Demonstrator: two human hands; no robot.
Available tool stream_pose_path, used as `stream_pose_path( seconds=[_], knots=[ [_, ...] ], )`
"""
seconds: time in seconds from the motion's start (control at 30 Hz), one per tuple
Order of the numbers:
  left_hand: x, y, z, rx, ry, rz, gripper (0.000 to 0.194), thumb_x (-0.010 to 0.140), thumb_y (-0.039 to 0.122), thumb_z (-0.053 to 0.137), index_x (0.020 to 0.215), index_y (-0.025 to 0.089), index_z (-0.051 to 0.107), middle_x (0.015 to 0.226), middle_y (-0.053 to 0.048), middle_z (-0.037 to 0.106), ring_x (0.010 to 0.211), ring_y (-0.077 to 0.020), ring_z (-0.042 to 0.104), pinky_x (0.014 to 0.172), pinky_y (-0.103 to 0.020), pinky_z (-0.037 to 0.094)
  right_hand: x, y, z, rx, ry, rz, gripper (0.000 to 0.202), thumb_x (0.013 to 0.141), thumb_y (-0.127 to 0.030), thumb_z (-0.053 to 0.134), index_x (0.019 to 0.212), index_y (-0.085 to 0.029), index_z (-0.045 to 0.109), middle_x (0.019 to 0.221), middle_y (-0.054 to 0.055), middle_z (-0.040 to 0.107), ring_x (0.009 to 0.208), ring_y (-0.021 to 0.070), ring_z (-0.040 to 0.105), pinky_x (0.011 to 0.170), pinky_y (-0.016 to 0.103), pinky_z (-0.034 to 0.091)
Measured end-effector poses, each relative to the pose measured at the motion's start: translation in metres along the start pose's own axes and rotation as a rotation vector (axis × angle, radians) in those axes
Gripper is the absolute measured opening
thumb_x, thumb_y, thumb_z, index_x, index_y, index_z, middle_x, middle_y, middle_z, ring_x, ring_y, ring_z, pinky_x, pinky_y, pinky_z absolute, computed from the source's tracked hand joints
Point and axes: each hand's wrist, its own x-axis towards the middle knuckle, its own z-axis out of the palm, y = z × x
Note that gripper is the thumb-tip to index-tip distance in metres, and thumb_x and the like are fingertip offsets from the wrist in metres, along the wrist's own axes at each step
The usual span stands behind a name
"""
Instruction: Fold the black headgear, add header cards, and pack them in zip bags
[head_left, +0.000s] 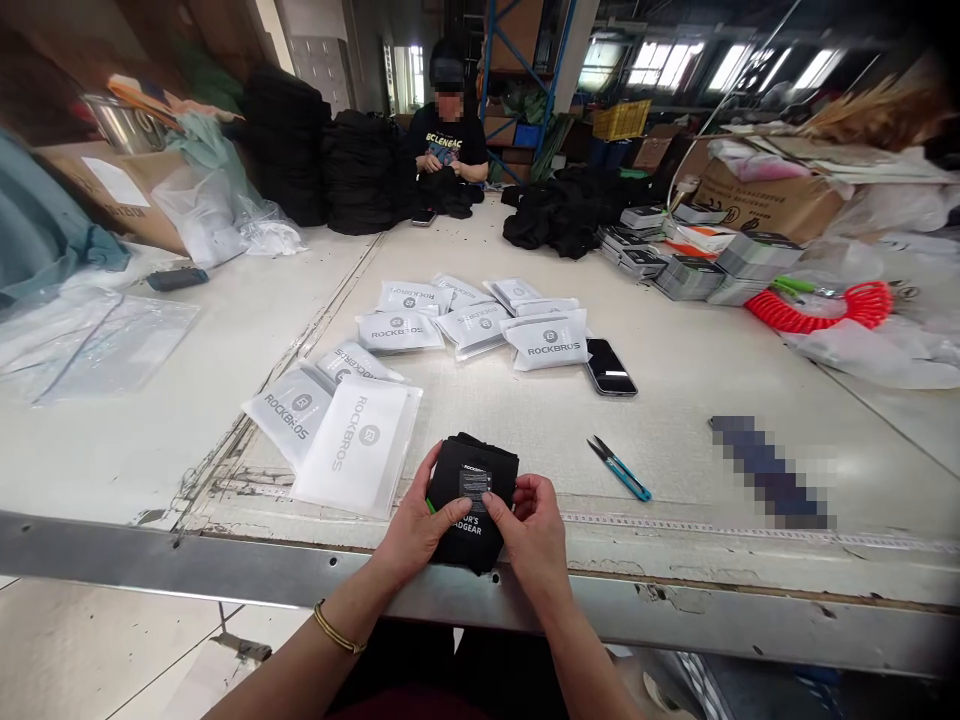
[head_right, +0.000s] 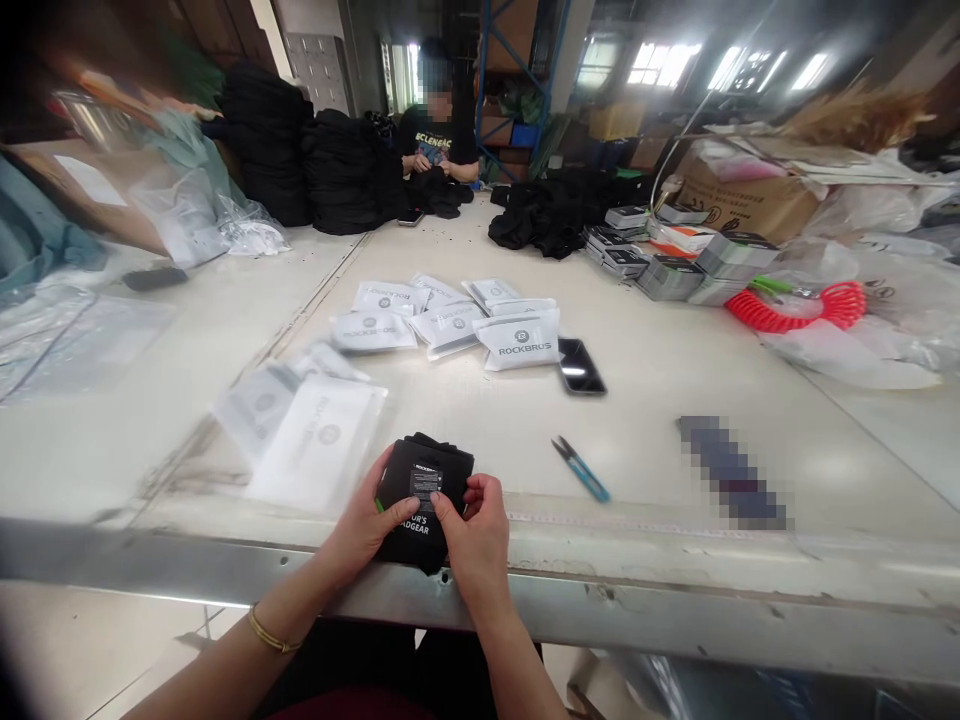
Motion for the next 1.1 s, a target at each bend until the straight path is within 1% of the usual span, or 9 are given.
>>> stream_pose_path(
  seconds=[0.1,0.23,0.37,0.5,0.6,0.8,0.9,1.0,1.1],
  knots=[
    [-0.001,-0.001,0.0,-0.078,-0.014,-0.021,0.083,0.073,0.032,0.071,0.14,0.026,0.022,0.119,-0.008,0.059,0.107,-0.0267,0.057,0.091,-0.039,0.047,0.007,0.008,0.002,0.082,-0.031,0.066,0.047,0.064,-0.035,0.073,0.1,-0.02,0.048,0.079,-0.002,0.051,0.061,0.0121,0.05,0.056,0.026,0.045],
    [-0.003,0.0,-0.005,-0.112,-0.064,-0.047,0.094,0.069,0.03,0.074,0.143,0.025,0.016,0.119,-0.011,0.058,0.104,-0.0272,0.059,0.09,-0.039,0.047,0.011,0.015,-0.005,0.231,-0.124,0.163,0.039,0.062,-0.034,0.074,0.089,-0.019,0.051,0.071,-0.003,0.053,0.057,0.0109,0.049,0.046,0.022,0.039],
    [-0.005,0.002,-0.009,-0.12,-0.169,-0.036,0.109,0.063,0.025,0.079,0.145,0.025,0.007,0.13,-0.013,0.051,0.111,-0.0283,0.054,0.093,-0.039,0.044,0.008,0.012,-0.006,0.322,-0.128,0.22,0.037,0.061,-0.032,0.076,0.085,-0.019,0.051,0.063,-0.005,0.053,0.048,0.0082,0.046,0.039,0.019,0.033],
    [-0.005,0.002,-0.009,-0.044,-0.189,0.019,0.1,0.067,0.026,0.076,0.145,0.024,0.012,0.135,-0.01,0.048,0.119,-0.0283,0.048,0.099,-0.038,0.04,0.004,0.006,-0.005,0.38,-0.154,0.245,0.034,0.06,-0.031,0.077,0.082,-0.018,0.055,0.059,-0.005,0.057,0.042,0.0062,0.043,0.035,0.017,0.03],
    [-0.004,0.001,-0.01,0.049,-0.173,0.017,0.097,0.067,0.027,0.075,0.144,0.025,0.016,0.136,-0.008,0.048,0.122,-0.0277,0.046,0.103,-0.039,0.036,0.011,0.004,-0.016,0.458,-0.164,0.238,0.028,0.06,-0.029,0.078,0.077,-0.015,0.061,0.06,-0.003,0.06,0.043,0.0051,0.043,0.036,0.016,0.032],
    [-0.004,0.004,-0.014,0.085,-0.162,-0.016,0.087,0.073,0.029,0.07,0.143,0.026,0.019,0.139,-0.007,0.045,0.124,-0.0262,0.044,0.103,-0.037,0.037,0.043,0.008,-0.074,0.719,0.024,0.237,0.025,0.057,-0.026,0.078,0.074,-0.02,0.06,0.07,-0.005,0.065,0.055,0.0073,0.054,0.041,0.015,0.039],
    [-0.004,0.005,-0.014,0.128,-0.154,-0.034,0.081,0.073,0.031,0.069,0.142,0.026,0.026,0.137,-0.005,0.047,0.125,-0.0269,0.043,0.103,-0.039,0.037,0.05,0.009,-0.093,0.834,0.033,0.256,0.025,0.057,-0.024,0.076,0.072,-0.022,0.057,0.067,-0.009,0.062,0.046,0.0041,0.046,0.036,0.014,0.033],
    [-0.004,0.008,-0.012,0.201,-0.151,-0.066,0.067,0.073,0.032,0.067,0.135,0.024,0.042,0.134,-0.004,0.051,0.124,-0.027,0.044,0.103,-0.039,0.037,0.047,0.01,-0.095,0.884,-0.024,0.28,0.023,0.058,-0.025,0.075,0.071,-0.022,0.057,0.06,-0.01,0.059,0.04,0.0024,0.036,0.034,0.014,0.03],
    [-0.004,0.01,-0.011,0.254,-0.149,-0.086,0.061,0.073,0.033,0.067,0.13,0.022,0.048,0.129,-0.004,0.055,0.121,-0.0267,0.047,0.102,-0.039,0.038,0.037,0.008,-0.082,0.855,-0.093,0.294,0.023,0.059,-0.03,0.074,0.074,-0.022,0.058,0.065,-0.007,0.062,0.043,0.0042,0.041,0.035,0.015,0.03]
  ],
)
